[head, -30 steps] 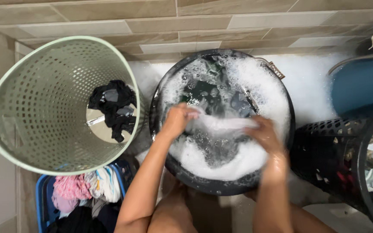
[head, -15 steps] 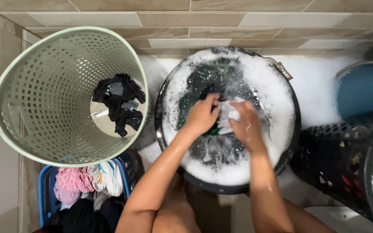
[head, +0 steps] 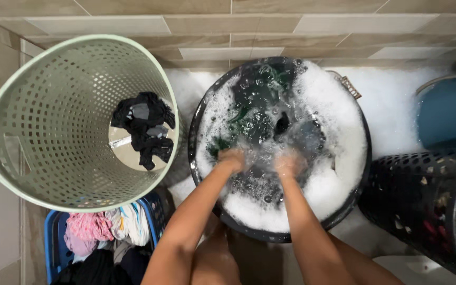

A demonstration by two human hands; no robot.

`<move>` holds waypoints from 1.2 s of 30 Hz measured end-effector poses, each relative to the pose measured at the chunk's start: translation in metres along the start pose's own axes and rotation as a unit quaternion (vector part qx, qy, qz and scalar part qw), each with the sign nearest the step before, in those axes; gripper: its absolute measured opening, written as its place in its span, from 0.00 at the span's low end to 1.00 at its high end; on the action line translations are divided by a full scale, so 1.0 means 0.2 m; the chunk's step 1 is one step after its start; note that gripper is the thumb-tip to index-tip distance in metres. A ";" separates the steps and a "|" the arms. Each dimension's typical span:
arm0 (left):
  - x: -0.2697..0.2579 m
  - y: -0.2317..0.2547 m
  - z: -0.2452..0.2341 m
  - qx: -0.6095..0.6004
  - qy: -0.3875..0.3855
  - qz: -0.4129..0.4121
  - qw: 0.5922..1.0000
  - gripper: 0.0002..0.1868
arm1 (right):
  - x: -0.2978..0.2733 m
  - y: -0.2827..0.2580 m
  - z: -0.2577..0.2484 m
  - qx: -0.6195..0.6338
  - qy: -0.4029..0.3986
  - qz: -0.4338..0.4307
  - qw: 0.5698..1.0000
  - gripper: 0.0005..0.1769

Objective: The person washes clothes in a soapy bucket, scrubbing the fabric by hand and transferring items between the bucket and nearby baskets.

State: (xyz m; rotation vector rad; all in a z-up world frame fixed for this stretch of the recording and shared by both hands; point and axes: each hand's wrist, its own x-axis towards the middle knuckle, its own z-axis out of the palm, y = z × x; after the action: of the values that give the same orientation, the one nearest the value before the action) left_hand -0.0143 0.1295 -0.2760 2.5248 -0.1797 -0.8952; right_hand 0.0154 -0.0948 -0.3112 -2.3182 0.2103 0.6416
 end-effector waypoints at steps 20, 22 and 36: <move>-0.64 0.91 -0.72 -0.080 0.264 0.358 0.892 0.42 | -0.60 -0.19 -0.86 0.552 0.074 0.070 0.828 0.38; -0.73 1.06 -0.59 -0.157 0.203 0.374 0.891 0.15 | -0.61 -0.22 -0.57 0.588 -0.050 0.091 0.802 0.43; -0.40 0.87 -0.66 -0.856 0.147 0.051 0.493 0.17 | -0.83 -0.95 -0.90 0.376 0.287 -0.260 0.842 0.29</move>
State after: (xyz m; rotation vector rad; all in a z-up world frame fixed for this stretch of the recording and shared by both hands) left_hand 0.0106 0.0460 -0.0608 0.6213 0.4768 -0.1442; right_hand 0.0042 -0.0832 -0.0020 -1.6054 0.0691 -0.3849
